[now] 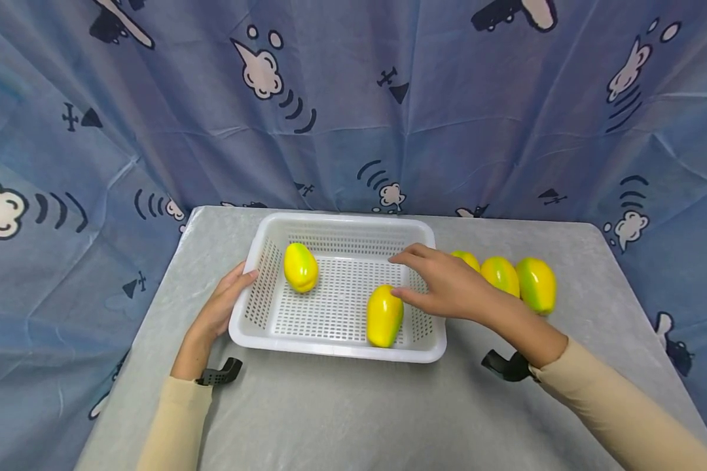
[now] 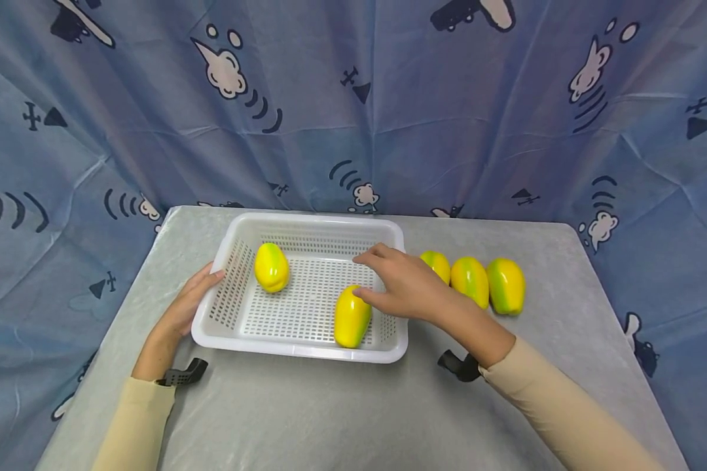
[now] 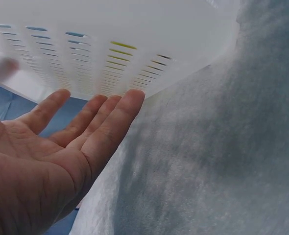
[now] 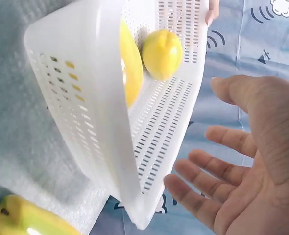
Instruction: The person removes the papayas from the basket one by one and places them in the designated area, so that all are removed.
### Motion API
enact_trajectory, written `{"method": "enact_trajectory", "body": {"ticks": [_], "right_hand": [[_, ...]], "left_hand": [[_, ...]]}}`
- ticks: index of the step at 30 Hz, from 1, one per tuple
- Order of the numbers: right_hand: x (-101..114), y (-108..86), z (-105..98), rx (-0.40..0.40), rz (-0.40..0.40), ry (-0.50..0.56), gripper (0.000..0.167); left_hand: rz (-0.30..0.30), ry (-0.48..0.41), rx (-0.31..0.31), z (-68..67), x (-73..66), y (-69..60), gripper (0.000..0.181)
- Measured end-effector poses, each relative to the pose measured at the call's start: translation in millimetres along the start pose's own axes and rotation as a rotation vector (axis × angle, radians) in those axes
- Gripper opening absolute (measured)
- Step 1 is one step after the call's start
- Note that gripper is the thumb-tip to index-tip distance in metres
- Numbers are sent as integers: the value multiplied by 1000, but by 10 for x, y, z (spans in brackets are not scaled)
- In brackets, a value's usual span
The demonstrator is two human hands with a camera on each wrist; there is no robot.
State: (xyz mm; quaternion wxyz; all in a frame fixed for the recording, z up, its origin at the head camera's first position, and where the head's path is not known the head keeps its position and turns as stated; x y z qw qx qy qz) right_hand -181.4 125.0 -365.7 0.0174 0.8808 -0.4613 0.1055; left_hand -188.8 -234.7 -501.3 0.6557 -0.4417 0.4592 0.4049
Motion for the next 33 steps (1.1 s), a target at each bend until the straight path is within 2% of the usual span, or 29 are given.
{"method": "enact_trajectory", "body": {"ticks": [10, 23, 28, 33], "right_hand": [[85, 153, 103, 98, 9, -57, 57], [149, 322, 256, 311, 62, -107, 62], [169, 348, 327, 336, 63, -109, 60], [204, 369, 394, 347, 76, -86, 46]], "left_hand": [[-2, -15, 3, 1, -5, -15, 67], [5, -3, 8, -1, 5, -11, 68], [15, 2, 7, 3, 3, -9, 67], [10, -5, 6, 10, -9, 3, 68]]}}
Point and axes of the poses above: each hand's wrist, its own y-axis towards the middle knuckle, its own z-axis out of the palm, x = y × z, the point moved 7 cm from there along y, towards the middle knuckle, and after that the axes turned 11 degrees about -y, right-handed, at the moved point
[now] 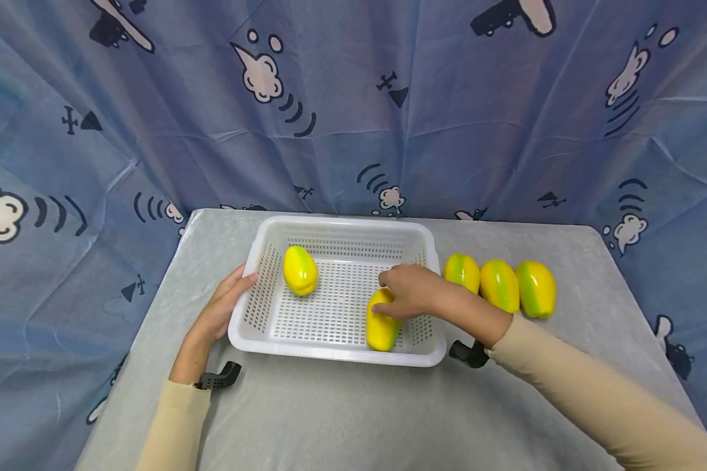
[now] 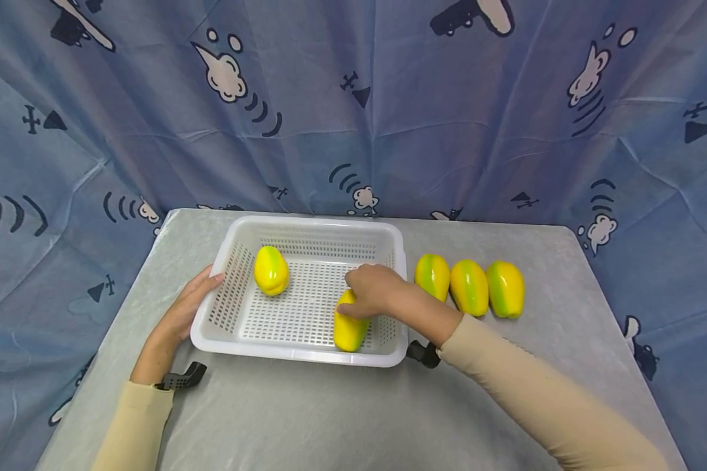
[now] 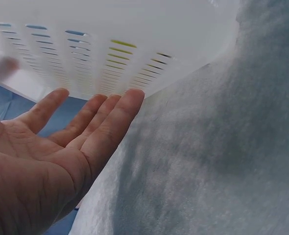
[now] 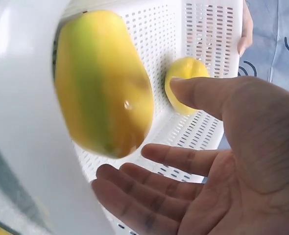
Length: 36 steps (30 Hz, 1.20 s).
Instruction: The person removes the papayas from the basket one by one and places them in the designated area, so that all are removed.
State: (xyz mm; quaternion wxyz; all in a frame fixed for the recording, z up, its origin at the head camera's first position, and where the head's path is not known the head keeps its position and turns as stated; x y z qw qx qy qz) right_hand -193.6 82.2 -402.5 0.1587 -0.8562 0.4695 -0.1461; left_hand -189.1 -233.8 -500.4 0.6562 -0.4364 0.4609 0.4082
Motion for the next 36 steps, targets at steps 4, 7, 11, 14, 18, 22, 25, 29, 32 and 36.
{"method": "enact_trajectory", "body": {"ticks": [4, 7, 11, 14, 18, 22, 25, 29, 32, 36], "right_hand": [[66, 33, 21, 11, -19, -3, 40], [119, 54, 27, 17, -40, -17, 42], [170, 78, 44, 28, -52, -23, 51], [196, 96, 69, 50, -58, -13, 57], [235, 128, 117, 92, -68, 18, 62], [279, 162, 169, 131, -80, 41, 65], [307, 189, 205, 145, -90, 51, 65], [333, 217, 235, 156, -101, 62, 64], [350, 226, 256, 176, -103, 67, 65], [374, 233, 276, 203, -113, 58, 65]], "left_hand": [[-6, -9, 2, -2, -5, 5, 67], [-9, -13, 3, -6, -3, 6, 66], [-12, -17, 6, -1, -2, 6, 66], [-13, -17, 10, -1, 6, 6, 67], [-12, -15, 11, -7, 17, 4, 67], [-8, -12, 9, -7, 10, 1, 66], [-6, -14, 10, -5, 8, -3, 65], [-4, -18, 13, -6, 7, 1, 65], [-3, -13, 7, -14, 5, 0, 65], [0, -6, 3, -13, 0, -2, 65]]}}
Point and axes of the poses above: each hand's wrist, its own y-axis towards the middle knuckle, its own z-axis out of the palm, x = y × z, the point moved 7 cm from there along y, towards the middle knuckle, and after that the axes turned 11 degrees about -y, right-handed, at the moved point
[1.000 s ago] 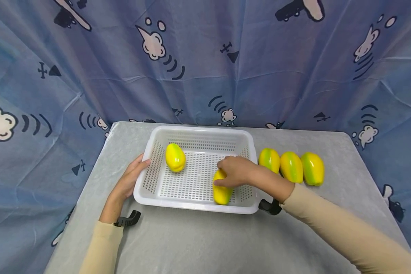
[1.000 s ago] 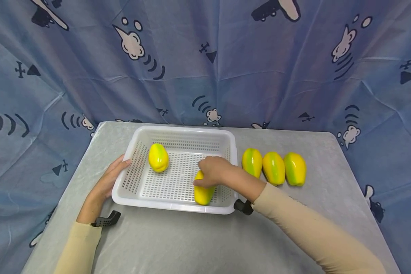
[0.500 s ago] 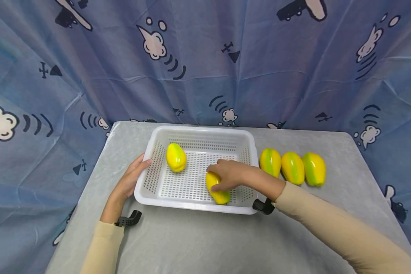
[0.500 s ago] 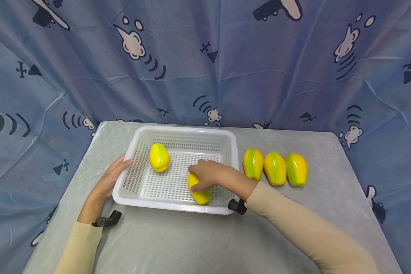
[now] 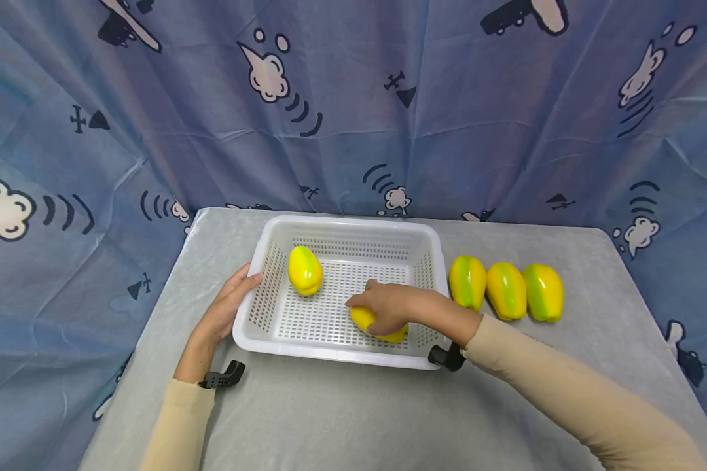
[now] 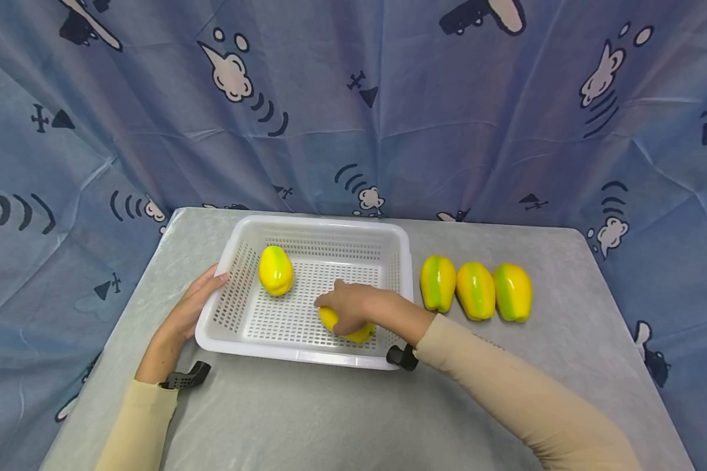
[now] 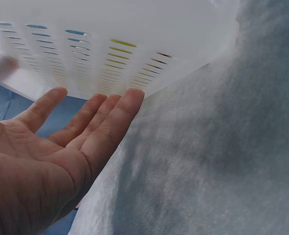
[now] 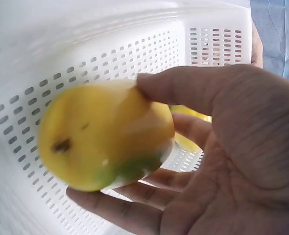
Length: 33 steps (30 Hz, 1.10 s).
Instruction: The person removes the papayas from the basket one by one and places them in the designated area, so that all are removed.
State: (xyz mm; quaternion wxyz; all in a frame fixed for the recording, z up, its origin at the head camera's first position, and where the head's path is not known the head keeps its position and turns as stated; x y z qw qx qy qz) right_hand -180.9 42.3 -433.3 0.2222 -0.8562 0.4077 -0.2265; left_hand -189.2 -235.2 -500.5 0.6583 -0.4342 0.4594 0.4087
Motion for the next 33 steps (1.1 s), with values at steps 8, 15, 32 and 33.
{"method": "enact_trajectory", "body": {"ticks": [8, 15, 32, 33], "right_hand": [[2, 25, -2, -9, -7, -23, 77], [-27, 21, -1, -25, -7, -12, 76], [-59, -82, -46, -95, 2, -3, 73], [-61, -90, -51, -104, -2, -4, 73]], "left_hand": [[-7, -14, -2, 4, 7, 8, 65], [-4, -22, 8, 7, 11, 20, 65], [-3, -12, 3, 7, 4, 12, 66], [-3, -11, 3, 7, 3, 8, 66]]}}
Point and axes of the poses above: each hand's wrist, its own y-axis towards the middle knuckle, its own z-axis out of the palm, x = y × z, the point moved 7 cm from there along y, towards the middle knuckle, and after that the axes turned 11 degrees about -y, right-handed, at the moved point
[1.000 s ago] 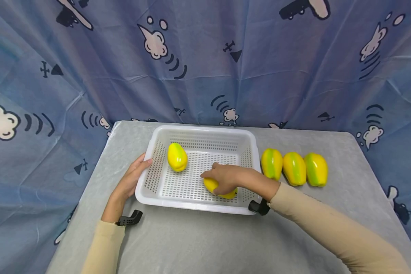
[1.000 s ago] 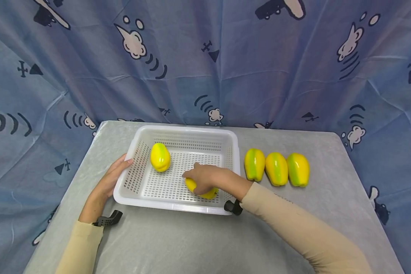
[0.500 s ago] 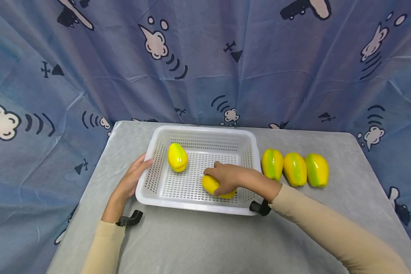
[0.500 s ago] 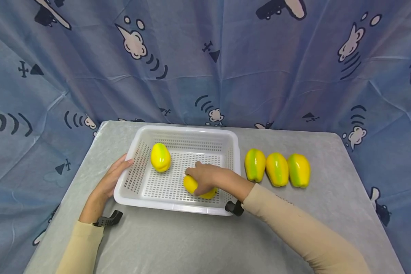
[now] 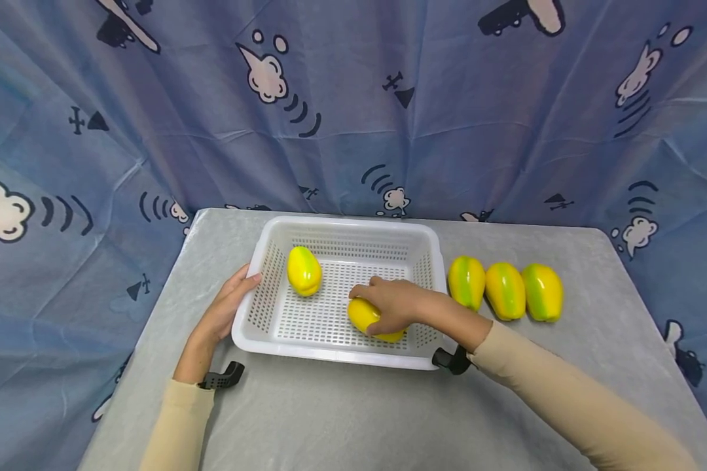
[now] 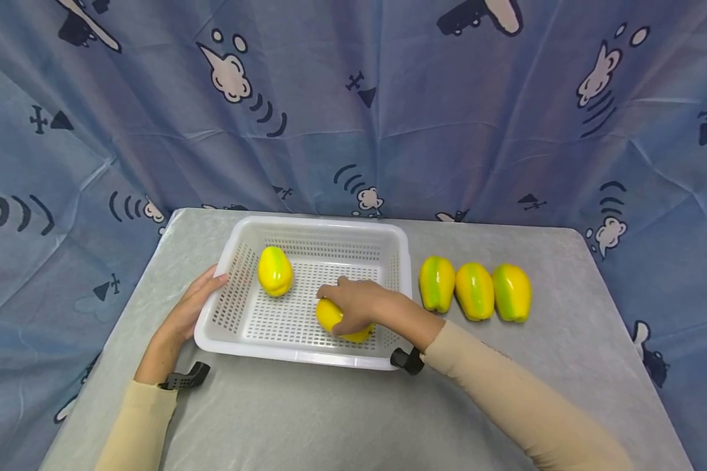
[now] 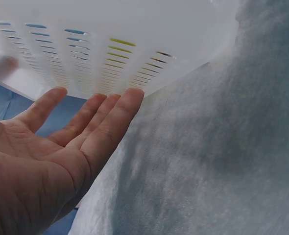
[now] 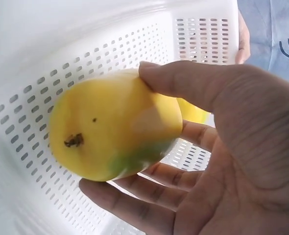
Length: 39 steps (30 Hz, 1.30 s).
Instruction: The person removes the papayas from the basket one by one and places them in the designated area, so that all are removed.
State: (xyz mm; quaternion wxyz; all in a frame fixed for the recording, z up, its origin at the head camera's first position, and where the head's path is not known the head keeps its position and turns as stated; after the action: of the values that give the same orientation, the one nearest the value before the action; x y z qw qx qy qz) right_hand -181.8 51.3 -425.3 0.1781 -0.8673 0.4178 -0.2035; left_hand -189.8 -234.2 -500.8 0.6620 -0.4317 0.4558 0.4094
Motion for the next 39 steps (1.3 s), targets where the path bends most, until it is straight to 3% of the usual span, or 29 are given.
{"method": "enact_trajectory", "body": {"ticks": [23, 31, 39], "right_hand": [[-35, -385, -207, -235, -50, 69, 67], [-76, -442, -206, -299, -58, 125, 69], [-63, -534, -246, -377, -71, 201, 69]], "left_hand": [[-6, 3, -9, -6, -8, -13, 68], [1, -15, 19, 13, 9, 10, 67], [-1, 0, 2, -7, -5, -7, 67]]}}
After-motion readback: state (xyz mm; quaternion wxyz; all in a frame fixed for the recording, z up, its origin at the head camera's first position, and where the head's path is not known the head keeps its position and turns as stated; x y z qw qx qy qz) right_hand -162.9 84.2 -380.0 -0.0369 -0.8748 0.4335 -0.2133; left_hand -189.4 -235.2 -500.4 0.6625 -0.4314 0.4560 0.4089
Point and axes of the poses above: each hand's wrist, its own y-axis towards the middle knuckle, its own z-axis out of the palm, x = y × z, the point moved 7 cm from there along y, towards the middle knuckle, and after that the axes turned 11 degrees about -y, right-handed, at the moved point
